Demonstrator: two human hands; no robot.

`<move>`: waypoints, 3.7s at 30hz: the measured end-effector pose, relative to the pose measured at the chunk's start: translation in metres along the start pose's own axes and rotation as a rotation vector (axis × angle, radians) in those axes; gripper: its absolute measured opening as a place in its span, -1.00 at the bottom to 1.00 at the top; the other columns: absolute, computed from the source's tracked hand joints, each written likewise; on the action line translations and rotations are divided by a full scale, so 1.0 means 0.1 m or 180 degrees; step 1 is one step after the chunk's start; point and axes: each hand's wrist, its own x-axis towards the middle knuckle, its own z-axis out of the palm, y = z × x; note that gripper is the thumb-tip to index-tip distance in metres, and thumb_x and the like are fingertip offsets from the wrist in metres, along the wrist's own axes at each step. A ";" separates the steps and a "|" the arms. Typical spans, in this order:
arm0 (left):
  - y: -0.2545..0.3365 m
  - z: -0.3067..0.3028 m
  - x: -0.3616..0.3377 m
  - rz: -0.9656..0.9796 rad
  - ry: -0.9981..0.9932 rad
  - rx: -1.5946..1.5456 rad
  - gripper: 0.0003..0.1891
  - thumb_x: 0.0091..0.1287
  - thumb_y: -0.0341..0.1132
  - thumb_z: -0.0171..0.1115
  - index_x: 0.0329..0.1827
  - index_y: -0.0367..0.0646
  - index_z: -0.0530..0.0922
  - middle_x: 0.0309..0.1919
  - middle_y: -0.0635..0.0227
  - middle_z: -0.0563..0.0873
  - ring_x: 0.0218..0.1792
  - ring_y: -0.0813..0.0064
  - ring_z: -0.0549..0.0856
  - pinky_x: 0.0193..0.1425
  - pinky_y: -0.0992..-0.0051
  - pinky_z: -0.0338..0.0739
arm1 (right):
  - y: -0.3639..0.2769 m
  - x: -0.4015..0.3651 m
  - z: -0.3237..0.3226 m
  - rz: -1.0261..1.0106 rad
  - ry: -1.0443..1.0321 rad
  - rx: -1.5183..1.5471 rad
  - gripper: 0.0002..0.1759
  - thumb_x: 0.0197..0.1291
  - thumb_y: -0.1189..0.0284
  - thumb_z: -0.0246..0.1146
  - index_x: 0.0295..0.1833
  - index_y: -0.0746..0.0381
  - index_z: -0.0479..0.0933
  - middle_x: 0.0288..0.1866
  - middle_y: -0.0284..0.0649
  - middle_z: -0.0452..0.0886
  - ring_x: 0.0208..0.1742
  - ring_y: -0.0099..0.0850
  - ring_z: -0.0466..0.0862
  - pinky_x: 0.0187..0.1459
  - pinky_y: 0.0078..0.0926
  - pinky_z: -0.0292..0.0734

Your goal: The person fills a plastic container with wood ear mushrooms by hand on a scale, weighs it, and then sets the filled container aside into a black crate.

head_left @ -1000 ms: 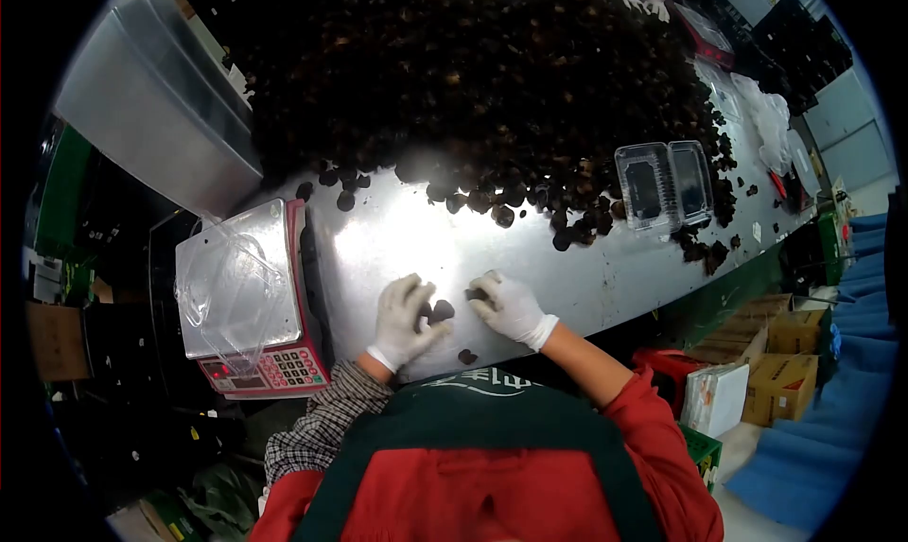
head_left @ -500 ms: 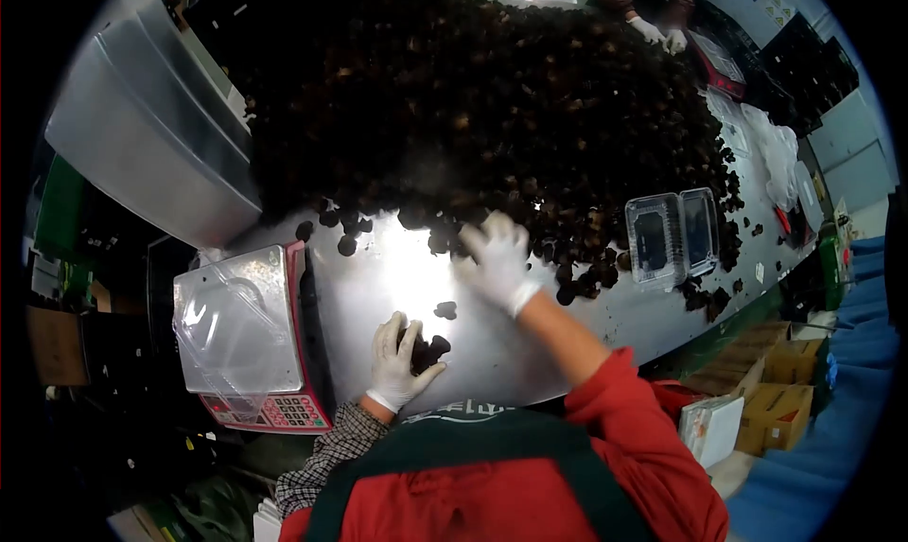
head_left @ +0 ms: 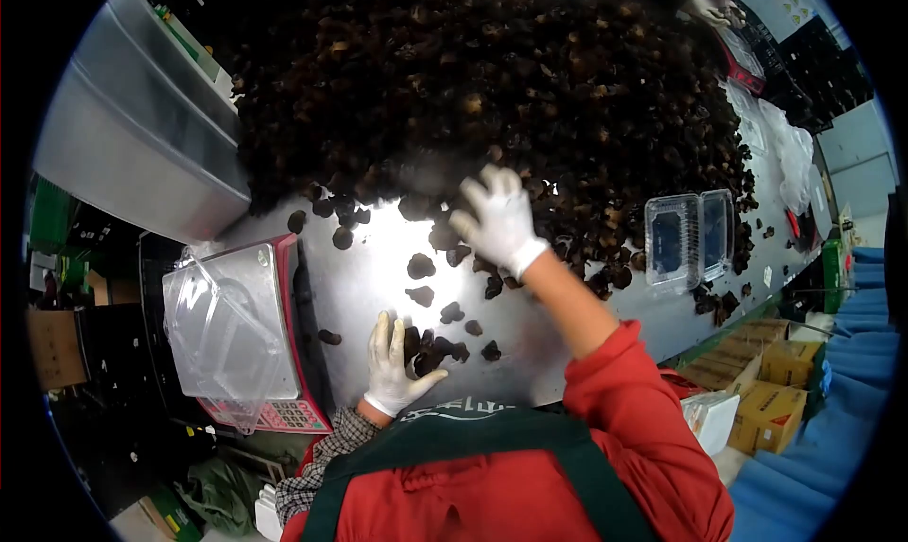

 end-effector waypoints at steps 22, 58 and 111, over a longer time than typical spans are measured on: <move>-0.29 0.17 2.31 -0.0819 -0.0075 0.0724 -0.37 0.11 0.07 0.35 0.21 -0.03 0.50 0.42 -0.04 0.18 0.42 -0.04 0.16 0.46 0.05 0.11 | -0.42 -0.99 -0.41 -0.0120 -0.0843 0.0504 -0.52 0.13 0.15 0.27 0.11 0.15 0.47 0.28 0.02 0.38 0.32 -0.04 0.35 0.24 0.05 0.30; 0.03 -0.51 -0.45 -0.0696 0.0609 0.0447 -0.11 0.04 -0.18 0.47 0.44 -0.20 0.22 0.45 -0.13 0.13 0.43 -0.13 0.15 0.47 0.00 0.08 | -1.16 -1.60 -0.36 -0.0640 -0.0626 0.1332 -0.48 0.20 0.21 0.24 0.21 0.24 0.46 0.30 0.04 0.41 0.30 -0.05 0.39 0.26 -0.08 0.29; -0.09 -0.54 -0.62 -0.0732 0.0022 0.0288 0.43 -0.28 0.19 0.59 0.52 -0.33 -0.17 0.47 -0.28 -0.08 0.49 -0.21 -0.05 0.53 -0.09 -0.16 | -0.56 -2.00 -0.54 0.0323 -0.0256 0.0546 -0.29 0.11 0.15 0.32 0.31 0.27 0.36 0.37 0.10 0.31 0.39 0.04 0.28 0.38 -0.03 0.15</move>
